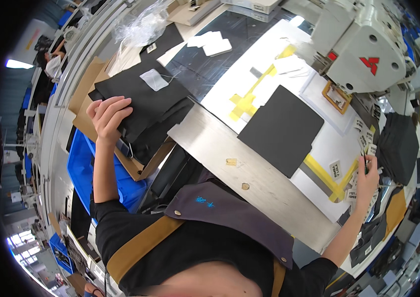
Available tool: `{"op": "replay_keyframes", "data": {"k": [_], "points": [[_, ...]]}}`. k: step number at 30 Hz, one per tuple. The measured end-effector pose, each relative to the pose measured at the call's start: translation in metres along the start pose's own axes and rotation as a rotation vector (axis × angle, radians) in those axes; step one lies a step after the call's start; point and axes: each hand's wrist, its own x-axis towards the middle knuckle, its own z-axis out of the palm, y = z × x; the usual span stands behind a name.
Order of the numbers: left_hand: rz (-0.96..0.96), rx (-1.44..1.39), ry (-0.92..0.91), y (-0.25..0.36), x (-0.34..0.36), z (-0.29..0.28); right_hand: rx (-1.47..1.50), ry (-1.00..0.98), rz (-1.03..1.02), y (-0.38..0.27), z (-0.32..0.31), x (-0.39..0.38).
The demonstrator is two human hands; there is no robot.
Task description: Sewing small brand labels onto leather panels using an industrial sewing machine.
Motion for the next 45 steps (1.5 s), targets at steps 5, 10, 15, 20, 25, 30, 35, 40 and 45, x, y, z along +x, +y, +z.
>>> {"op": "replay_keyframes", "data": {"k": [5, 10, 15, 20, 25, 30, 35, 40, 45], "points": [[-0.317, -0.207, -0.089, -0.01, -0.031, -0.028, 0.091, -0.05, -0.052, 0.004, 0.006, 0.004], [-1.15, -0.599, -0.168, -0.074, -0.118, -0.093, 0.169, -0.038, -0.044, 0.027, 0.002, 0.017], [-1.642, -0.279, 0.276, -0.125, -0.302, -0.138, 0.22, -0.033, -0.076, 0.057, -0.001, 0.024], [-1.938, 0.151, 0.578, -0.046, -0.481, -0.163, 0.169, -0.127, -0.06, 0.05, 0.005, 0.026], [-2.639, 0.653, -0.293, 0.051, -0.52, -0.141, 0.164, -0.077, -0.042, 0.069, 0.0, 0.021], [-2.288, 1.288, 0.2, -0.006, -0.463, -0.119, -0.022, -0.004, -0.088, 0.044, -0.013, -0.005], [-1.193, 0.8, 0.395, -0.146, -0.339, -0.078, -0.126, 0.003, -0.089, -0.009, -0.009, -0.027], [-0.771, -0.3, 0.115, -0.117, -0.018, 0.054, -0.189, 0.102, -0.159, 0.005, -0.009, -0.029], [-0.065, -0.833, -0.438, 0.008, 0.151, 0.131, -0.216, 0.123, -0.122, 0.004, 0.004, -0.028]]}}
